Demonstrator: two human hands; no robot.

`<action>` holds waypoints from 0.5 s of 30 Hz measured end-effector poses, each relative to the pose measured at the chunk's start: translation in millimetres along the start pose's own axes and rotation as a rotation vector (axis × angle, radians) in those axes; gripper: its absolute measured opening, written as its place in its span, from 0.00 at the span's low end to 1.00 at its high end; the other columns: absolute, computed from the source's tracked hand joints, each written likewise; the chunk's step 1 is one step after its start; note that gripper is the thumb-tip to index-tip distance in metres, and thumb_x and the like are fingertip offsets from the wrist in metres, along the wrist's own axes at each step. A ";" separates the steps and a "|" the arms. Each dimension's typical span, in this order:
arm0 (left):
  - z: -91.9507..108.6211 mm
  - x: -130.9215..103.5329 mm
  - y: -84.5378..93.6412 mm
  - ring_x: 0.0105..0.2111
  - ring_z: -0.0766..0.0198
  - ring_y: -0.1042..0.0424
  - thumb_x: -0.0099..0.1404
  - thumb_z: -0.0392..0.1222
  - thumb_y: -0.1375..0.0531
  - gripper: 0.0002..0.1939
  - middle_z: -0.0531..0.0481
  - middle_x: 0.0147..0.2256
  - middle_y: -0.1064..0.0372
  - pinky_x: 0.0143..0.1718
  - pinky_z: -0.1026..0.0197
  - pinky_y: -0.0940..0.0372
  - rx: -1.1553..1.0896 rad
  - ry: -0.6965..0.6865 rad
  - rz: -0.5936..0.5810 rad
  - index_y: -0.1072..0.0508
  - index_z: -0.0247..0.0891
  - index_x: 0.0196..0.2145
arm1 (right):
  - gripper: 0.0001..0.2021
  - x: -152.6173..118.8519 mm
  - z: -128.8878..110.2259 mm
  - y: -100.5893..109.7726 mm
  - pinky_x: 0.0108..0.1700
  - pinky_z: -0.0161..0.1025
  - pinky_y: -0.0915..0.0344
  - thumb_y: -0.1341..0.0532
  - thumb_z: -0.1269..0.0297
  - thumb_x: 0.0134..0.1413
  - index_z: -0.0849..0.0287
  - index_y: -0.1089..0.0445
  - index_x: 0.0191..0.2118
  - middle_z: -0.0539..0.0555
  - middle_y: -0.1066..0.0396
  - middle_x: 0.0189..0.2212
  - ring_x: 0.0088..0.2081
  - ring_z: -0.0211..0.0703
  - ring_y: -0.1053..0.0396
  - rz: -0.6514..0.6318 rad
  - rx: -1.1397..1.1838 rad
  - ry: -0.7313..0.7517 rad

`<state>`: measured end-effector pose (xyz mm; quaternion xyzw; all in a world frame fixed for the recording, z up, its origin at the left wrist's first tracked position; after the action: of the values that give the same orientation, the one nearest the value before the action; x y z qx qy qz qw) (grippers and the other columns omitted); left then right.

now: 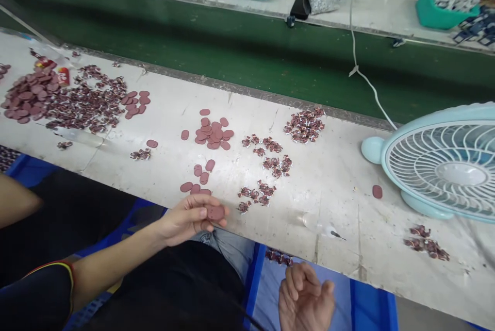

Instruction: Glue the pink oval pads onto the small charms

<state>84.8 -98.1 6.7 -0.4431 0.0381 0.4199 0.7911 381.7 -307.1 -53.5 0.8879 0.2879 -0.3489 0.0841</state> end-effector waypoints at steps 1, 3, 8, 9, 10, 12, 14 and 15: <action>-10.1 -0.3 -6.7 0.51 0.53 0.06 0.73 0.48 0.19 0.16 0.45 0.53 0.07 0.45 0.66 0.19 -0.043 0.043 -0.009 0.09 0.39 0.53 | 0.28 7.9 -12.8 -15.8 0.11 0.32 0.50 0.34 0.25 0.63 0.47 0.17 0.38 0.42 0.44 0.27 0.20 0.36 0.50 -0.132 0.121 -0.060; -27.2 0.3 -19.2 0.51 0.53 0.06 0.70 0.49 0.17 0.19 0.42 0.53 0.07 0.47 0.65 0.19 -0.109 0.120 -0.007 0.10 0.37 0.53 | 0.16 26.1 -40.0 -60.6 0.17 0.25 0.38 0.21 0.50 0.59 0.51 0.25 0.38 0.40 0.39 0.33 0.23 0.29 0.43 -1.040 0.922 -0.562; -46.8 3.0 -33.5 0.52 0.53 0.07 0.65 0.48 0.14 0.21 0.38 0.56 0.08 0.50 0.64 0.20 -0.213 0.179 -0.052 0.09 0.37 0.51 | 0.25 41.1 -86.9 -135.9 0.31 0.23 0.34 0.34 0.65 0.68 0.43 0.54 0.30 0.38 0.37 0.37 0.26 0.19 0.41 -1.801 1.142 -0.974; -48.4 3.3 -33.2 0.53 0.53 0.07 0.65 0.47 0.15 0.21 0.38 0.56 0.08 0.51 0.63 0.20 -0.225 0.171 -0.056 0.09 0.38 0.51 | 0.21 33.0 -88.2 -138.0 0.29 0.20 0.41 0.37 0.65 0.71 0.45 0.50 0.31 0.38 0.39 0.36 0.26 0.19 0.45 -1.713 1.129 -0.861; -49.9 3.6 -32.5 0.53 0.52 0.07 0.65 0.46 0.15 0.20 0.38 0.57 0.08 0.52 0.62 0.19 -0.235 0.165 -0.060 0.09 0.38 0.51 | 0.16 22.8 -86.7 -135.3 0.26 0.17 0.51 0.38 0.65 0.73 0.48 0.43 0.33 0.39 0.42 0.36 0.26 0.22 0.50 -1.536 1.135 -0.703; -52.9 4.0 -31.1 0.52 0.51 0.07 0.64 0.45 0.14 0.21 0.38 0.56 0.08 0.53 0.59 0.18 -0.257 0.155 -0.059 0.09 0.38 0.51 | 0.06 0.1 -76.6 -119.1 0.23 0.22 0.71 0.33 0.56 0.74 0.50 0.26 0.44 0.39 0.46 0.32 0.26 0.29 0.56 -1.127 1.073 -0.473; -55.8 4.1 -31.5 0.50 0.51 0.07 0.63 0.45 0.13 0.22 0.36 0.55 0.08 0.52 0.59 0.18 -0.272 0.158 -0.049 0.09 0.38 0.51 | 0.16 -16.4 -61.2 -95.7 0.18 0.31 0.64 0.27 0.39 0.68 0.42 0.16 0.49 0.41 0.39 0.26 0.20 0.33 0.53 -0.574 0.654 -0.129; -57.1 4.1 -32.5 0.50 0.51 0.06 0.62 0.45 0.13 0.23 0.36 0.54 0.08 0.51 0.59 0.17 -0.275 0.165 -0.039 0.09 0.37 0.51 | 0.20 -21.8 -53.9 -84.8 0.17 0.34 0.56 0.27 0.30 0.62 0.36 0.14 0.48 0.43 0.36 0.24 0.18 0.36 0.49 -0.401 0.414 0.003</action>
<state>127.9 -145.6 -7.8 -0.5810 0.0365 0.3676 0.7253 351.3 -228.5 5.4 0.8119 0.3805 -0.4088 -0.1701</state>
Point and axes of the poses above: each hand's wrist, its own x-axis towards the middle knuckle, its own y-axis out of the back of the hand, z = x × y, the point moved 1 cm from there along x, towards the middle knuckle
